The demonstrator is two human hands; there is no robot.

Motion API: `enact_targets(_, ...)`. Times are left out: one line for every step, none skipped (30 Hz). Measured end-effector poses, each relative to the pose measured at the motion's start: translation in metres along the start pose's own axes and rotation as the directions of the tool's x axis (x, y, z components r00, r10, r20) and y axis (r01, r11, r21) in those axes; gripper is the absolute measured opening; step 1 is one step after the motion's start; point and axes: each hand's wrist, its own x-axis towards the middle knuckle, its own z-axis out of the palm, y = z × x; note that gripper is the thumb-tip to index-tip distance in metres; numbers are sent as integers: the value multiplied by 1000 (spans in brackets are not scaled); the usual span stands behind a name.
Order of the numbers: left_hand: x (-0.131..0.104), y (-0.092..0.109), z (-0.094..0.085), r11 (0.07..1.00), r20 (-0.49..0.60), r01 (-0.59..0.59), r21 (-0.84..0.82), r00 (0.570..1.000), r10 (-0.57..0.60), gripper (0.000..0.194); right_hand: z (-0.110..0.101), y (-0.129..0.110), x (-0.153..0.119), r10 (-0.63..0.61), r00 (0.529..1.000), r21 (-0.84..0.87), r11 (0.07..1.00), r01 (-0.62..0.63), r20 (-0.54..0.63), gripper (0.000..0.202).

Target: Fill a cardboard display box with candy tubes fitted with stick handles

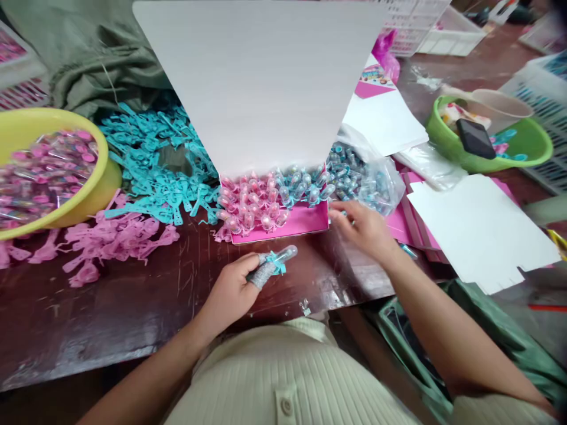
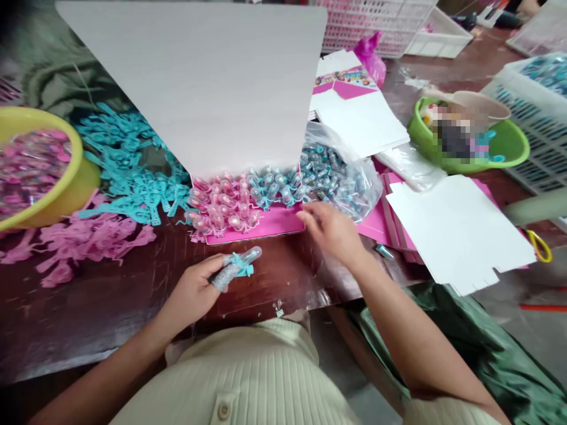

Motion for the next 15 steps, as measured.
enact_targets(0,-1,1,997,26,38,-70,999,-37,24,1,14,9,78,997,-132,988,-81,-30,42)
enact_targets(1,-2,3,989,50,68,-135,997,-62,27,3,27,18,135,991,-256,957,-136,-22,41)
enact_targets(1,-4,6,978,71,89,-189,995,-77,31,5,37,26,175,984,-356,921,-156,21,40)
enact_targets(2,-7,10,968,81,106,-230,993,-89,36,8,45,34,200,977,-429,891,-148,79,39)
enact_targets(3,-9,14,959,75,114,-259,992,-97,39,11,51,41,208,968,-475,872,-120,138,38)
enact_targets(4,-12,18,954,57,119,-276,993,-107,39,12,54,46,203,962,-501,861,-86,183,37)
enact_targets(4,-14,20,951,26,122,-285,993,-119,38,13,56,48,192,959,-512,857,-60,209,36)
enact_targets(4,-16,21,949,-8,126,-288,991,-134,36,11,56,49,180,961,-511,858,-49,210,35)
enact_targets(4,-16,21,947,-42,132,-292,988,-151,35,8,54,47,162,971,-493,868,-54,178,34)
enact_targets(3,-16,19,943,-67,142,-301,983,-170,35,4,51,43,134,984,-449,891,-69,115,34)
enact_targets(1,-15,17,936,-80,155,-315,979,-189,35,0,45,37,99,994,-365,928,-78,38,35)
enact_targets(0,-13,15,927,-83,170,-333,974,-209,34,-5,37,29,63,998,-234,970,-66,-22,38)
enact_targets(-1,-10,13,917,-79,184,-353,971,-226,34,-8,26,20,25,999,-57,998,-27,-39,41)
enact_targets(-2,-7,11,907,-70,198,-373,968,-240,33,-9,13,9,-28,1000,148,989,29,-8,43)
enact_targets(-2,-3,10,897,-58,211,-389,966,-253,33,-9,-2,-2,-95,994,353,933,69,58,42)
